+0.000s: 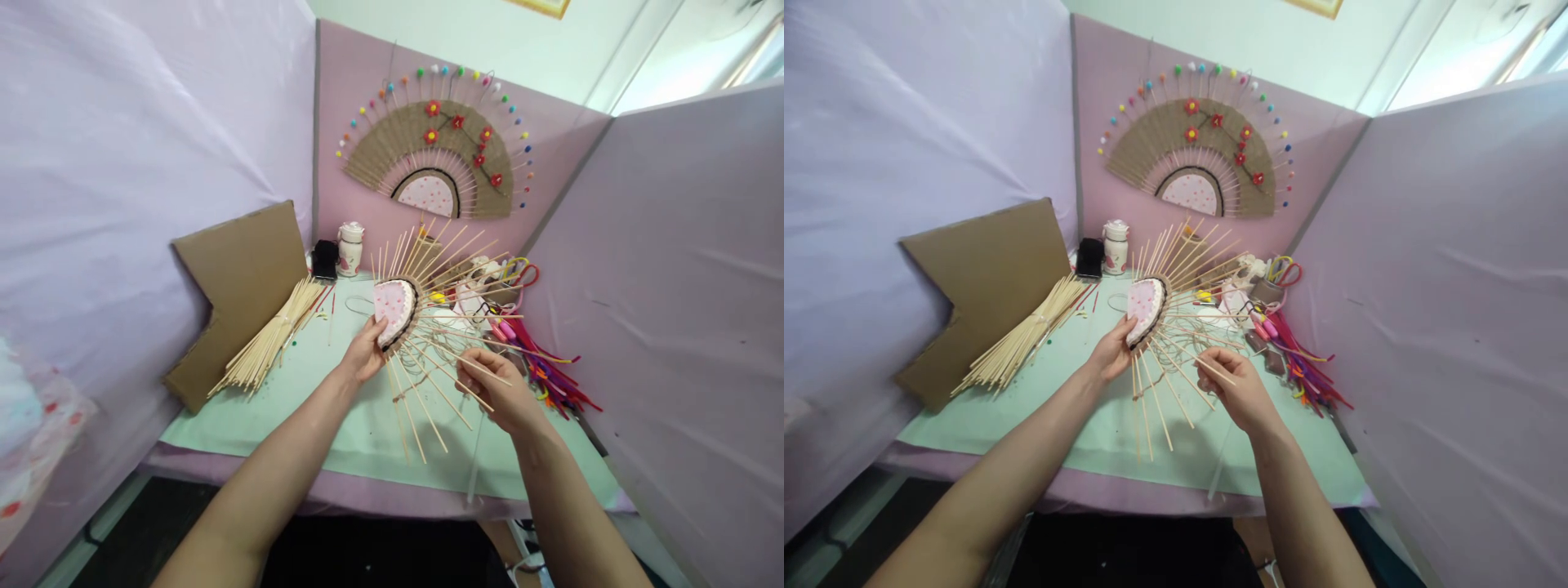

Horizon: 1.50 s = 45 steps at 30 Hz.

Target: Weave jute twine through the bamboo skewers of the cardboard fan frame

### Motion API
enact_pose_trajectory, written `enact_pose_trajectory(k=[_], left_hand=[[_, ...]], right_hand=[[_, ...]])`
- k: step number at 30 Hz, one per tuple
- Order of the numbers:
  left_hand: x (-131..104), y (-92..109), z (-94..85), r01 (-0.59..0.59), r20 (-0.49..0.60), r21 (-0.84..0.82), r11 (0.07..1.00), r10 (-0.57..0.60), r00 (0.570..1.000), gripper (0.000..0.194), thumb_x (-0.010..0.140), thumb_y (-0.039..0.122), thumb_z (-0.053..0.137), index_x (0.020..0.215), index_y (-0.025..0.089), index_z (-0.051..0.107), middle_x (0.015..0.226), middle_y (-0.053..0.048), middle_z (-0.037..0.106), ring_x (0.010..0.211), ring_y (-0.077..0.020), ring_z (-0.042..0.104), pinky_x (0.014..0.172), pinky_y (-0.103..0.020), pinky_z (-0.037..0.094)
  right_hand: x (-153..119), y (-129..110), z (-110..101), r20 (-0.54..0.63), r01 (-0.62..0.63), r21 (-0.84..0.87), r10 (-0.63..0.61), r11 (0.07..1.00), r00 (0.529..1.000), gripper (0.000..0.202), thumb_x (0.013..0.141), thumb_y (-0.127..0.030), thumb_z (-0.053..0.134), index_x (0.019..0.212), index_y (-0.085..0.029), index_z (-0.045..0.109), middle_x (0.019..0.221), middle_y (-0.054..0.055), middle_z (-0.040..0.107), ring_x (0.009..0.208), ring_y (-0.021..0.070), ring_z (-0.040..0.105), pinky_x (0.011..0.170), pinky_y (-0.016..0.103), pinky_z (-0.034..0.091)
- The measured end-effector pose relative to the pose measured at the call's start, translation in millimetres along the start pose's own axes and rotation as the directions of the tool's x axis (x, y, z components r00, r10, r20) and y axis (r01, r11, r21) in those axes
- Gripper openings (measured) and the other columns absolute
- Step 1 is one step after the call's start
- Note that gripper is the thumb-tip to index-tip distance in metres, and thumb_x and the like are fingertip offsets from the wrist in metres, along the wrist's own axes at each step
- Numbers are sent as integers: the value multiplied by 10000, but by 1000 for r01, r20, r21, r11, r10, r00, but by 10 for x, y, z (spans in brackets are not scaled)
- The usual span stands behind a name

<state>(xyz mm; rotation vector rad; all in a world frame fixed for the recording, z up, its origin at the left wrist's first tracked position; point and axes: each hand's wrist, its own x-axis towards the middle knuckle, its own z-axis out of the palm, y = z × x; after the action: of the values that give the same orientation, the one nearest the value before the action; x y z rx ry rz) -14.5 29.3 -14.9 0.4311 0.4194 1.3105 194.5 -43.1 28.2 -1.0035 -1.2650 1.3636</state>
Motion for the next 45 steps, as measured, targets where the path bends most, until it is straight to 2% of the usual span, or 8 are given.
enact_pose_trajectory(k=[5, 13, 23, 28, 33, 37, 40, 45], left_hand=[[9, -8, -5, -10, 4, 18, 1000, 10, 1000, 352, 867, 109, 571, 1209, 194, 568, 976, -45, 732, 753, -119, 705, 708, -211, 574], [12, -5, -20, -11, -1, 17, 1000, 11, 1000, 372, 847, 133, 612, 1206, 217, 561, 970, -34, 730, 730, -110, 702, 697, -201, 571], [48, 64, -46, -97, -95, 40, 995, 100, 990, 289, 829, 125, 613, 1104, 206, 578, 876, -8, 730, 657, -104, 687, 640, -198, 566], [57, 82, -46, -100, -130, 41, 994, 105, 986, 276, 817, 132, 627, 1077, 209, 575, 828, 1, 726, 592, -91, 660, 650, -206, 563], [59, 111, -12, -123, -200, 27, 992, 126, 972, 164, 850, 100, 568, 984, 195, 565, 792, 8, 717, 597, -99, 664, 619, -214, 556], [59, 104, -1, -126, -229, 34, 991, 131, 965, 151, 855, 96, 557, 976, 186, 566, 787, 1, 714, 597, -106, 662, 611, -223, 553], [58, 95, -3, -117, -244, 50, 992, 126, 962, 161, 841, 112, 588, 985, 183, 583, 800, -1, 716, 610, -101, 661, 655, -226, 558], [55, 92, -1, -101, -252, 69, 992, 116, 961, 241, 826, 122, 613, 1054, 197, 597, 819, 1, 719, 614, -97, 655, 692, -238, 565]], right_hand=[[-17, -21, 57, -30, -10, 67, 12, 998, 999, 260, 703, -390, 794, 716, -176, 647, 575, -31, 513, 495, 62, 408, 487, 204, 355], [-98, -94, 51, -39, -43, -32, 41, 999, 998, 270, 711, -422, 773, 801, -177, 706, 639, 0, 567, 542, 87, 469, 500, 222, 394], [-126, -156, -188, 47, 153, -155, -147, 976, 988, 471, 737, -246, 772, 1164, -264, 575, 892, 32, 653, 850, 165, 604, 701, 283, 510], [-108, -83, -278, -3, 212, -345, -226, 914, 974, 420, 780, -315, 731, 1152, -256, 546, 951, 52, 649, 828, 182, 609, 608, 289, 523], [-175, -55, -226, -99, 403, -455, -495, 794, 863, 303, 784, -249, 721, 1055, -259, 586, 952, 29, 554, 828, 148, 572, 699, 292, 537], [-204, -105, -134, -110, 606, -494, -736, 624, 668, 234, 779, -175, 711, 967, -249, 592, 1011, 32, 483, 834, 140, 566, 722, 306, 545], [-166, -108, -108, -119, 655, -560, -832, 507, 543, 243, 766, -149, 716, 960, -238, 600, 1061, 44, 468, 870, 151, 577, 742, 333, 556], [-99, -85, -88, -178, 634, -607, -860, 479, 479, 183, 775, -190, 719, 904, -219, 592, 972, 51, 522, 899, 189, 587, 731, 359, 552]])
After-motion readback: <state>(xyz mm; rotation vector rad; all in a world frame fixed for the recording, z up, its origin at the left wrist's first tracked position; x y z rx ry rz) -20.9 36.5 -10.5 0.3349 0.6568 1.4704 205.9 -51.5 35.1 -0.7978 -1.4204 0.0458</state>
